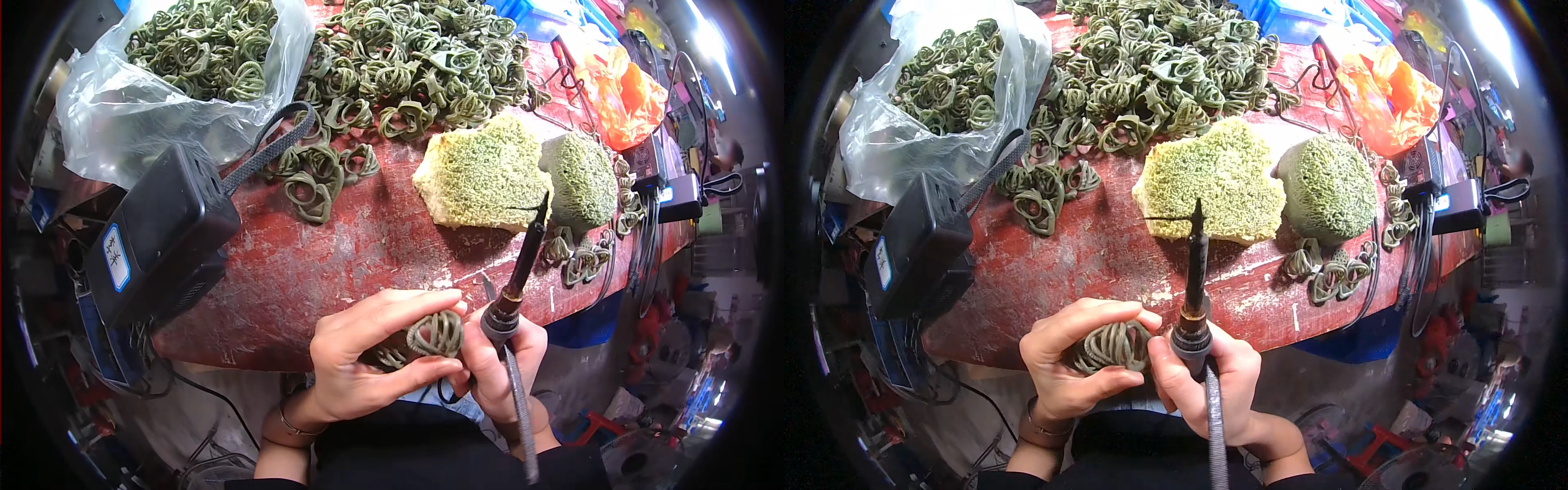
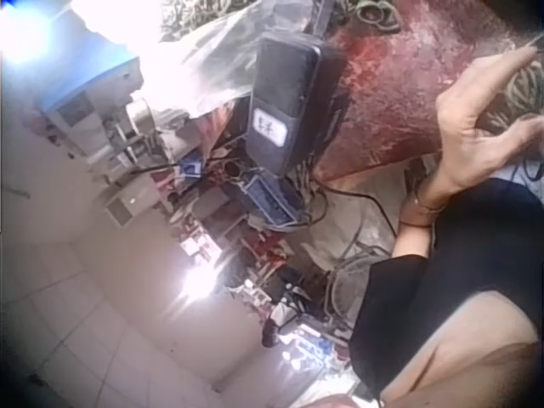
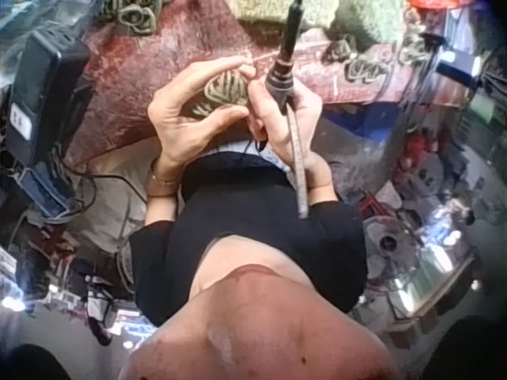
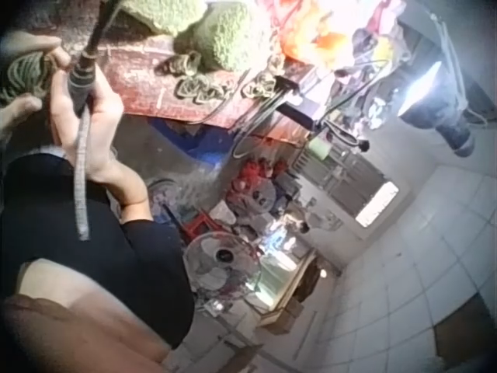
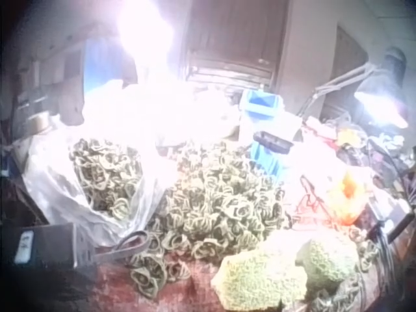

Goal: Refining and welding green wax jewelry casting patterns using a heated wax-carving tool at a workshop bench.

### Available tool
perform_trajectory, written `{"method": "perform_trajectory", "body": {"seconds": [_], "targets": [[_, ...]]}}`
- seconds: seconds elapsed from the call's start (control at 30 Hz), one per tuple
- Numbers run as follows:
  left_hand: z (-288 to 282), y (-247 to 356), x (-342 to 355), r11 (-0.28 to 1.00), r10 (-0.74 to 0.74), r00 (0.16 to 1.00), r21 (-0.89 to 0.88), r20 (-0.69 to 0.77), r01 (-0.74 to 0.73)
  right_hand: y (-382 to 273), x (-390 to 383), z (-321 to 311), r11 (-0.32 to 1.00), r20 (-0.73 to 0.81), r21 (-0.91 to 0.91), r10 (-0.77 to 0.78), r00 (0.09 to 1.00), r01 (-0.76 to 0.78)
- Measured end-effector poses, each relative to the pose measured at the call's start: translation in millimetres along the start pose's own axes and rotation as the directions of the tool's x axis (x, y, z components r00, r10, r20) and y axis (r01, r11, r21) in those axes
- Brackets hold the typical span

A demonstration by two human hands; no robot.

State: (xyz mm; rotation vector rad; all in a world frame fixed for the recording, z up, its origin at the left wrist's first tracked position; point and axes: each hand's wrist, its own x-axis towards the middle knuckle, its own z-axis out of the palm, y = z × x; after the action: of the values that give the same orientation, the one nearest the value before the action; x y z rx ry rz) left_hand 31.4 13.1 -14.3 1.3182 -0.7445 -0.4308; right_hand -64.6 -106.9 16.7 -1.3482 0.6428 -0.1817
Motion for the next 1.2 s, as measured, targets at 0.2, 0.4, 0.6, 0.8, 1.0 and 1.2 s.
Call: {"method": "perform_trajectory", "body": {"seconds": [0.2, 0.4, 0.6, 0.8, 1.0, 1.2], "targets": [[6.4, 0.7, -3.5, 0.995, -0.079, 0.993, 0.062, -0.088, 0.084, 7.8, -1.4, -5.1, 0.965, 0.002, -0.195, -0.177, 0.984, 0.174], [8.6, -1.1, -0.3, 0.982, -0.067, 0.99, 0.165, -0.122, 0.087, 9.5, -3.5, -17.2, 0.886, 0.048, -0.393, -0.246, 0.968, 0.245], [9.7, 3.2, 1.0, 0.966, -0.122, 0.979, 0.207, -0.163, 0.155, 15.2, -7.6, -44.7, 0.801, 0.07, -0.529, -0.287, 0.955, 0.28], [12.1, 8.0, 4.1, 0.948, -0.117, 0.97, 0.268, -0.212, 0.172, 10.7, -3.0, -55.0, 0.502, 0.272, -0.719, -0.433, 0.859, 0.481], [13.6, 3.4, 3.6, 0.931, -0.056, 0.966, 0.337, -0.251, 0.142, 14.0, -3.0, -56.0, 0.458, 0.277, -0.742, -0.454, 0.847, 0.489], [15.9, 0.7, 4.3, 0.934, -0.064, 0.957, 0.321, -0.284, 0.158, 11.9, -0.5, -57.8, 0.432, 0.306, -0.751, -0.443, 0.843, 0.5]]}}
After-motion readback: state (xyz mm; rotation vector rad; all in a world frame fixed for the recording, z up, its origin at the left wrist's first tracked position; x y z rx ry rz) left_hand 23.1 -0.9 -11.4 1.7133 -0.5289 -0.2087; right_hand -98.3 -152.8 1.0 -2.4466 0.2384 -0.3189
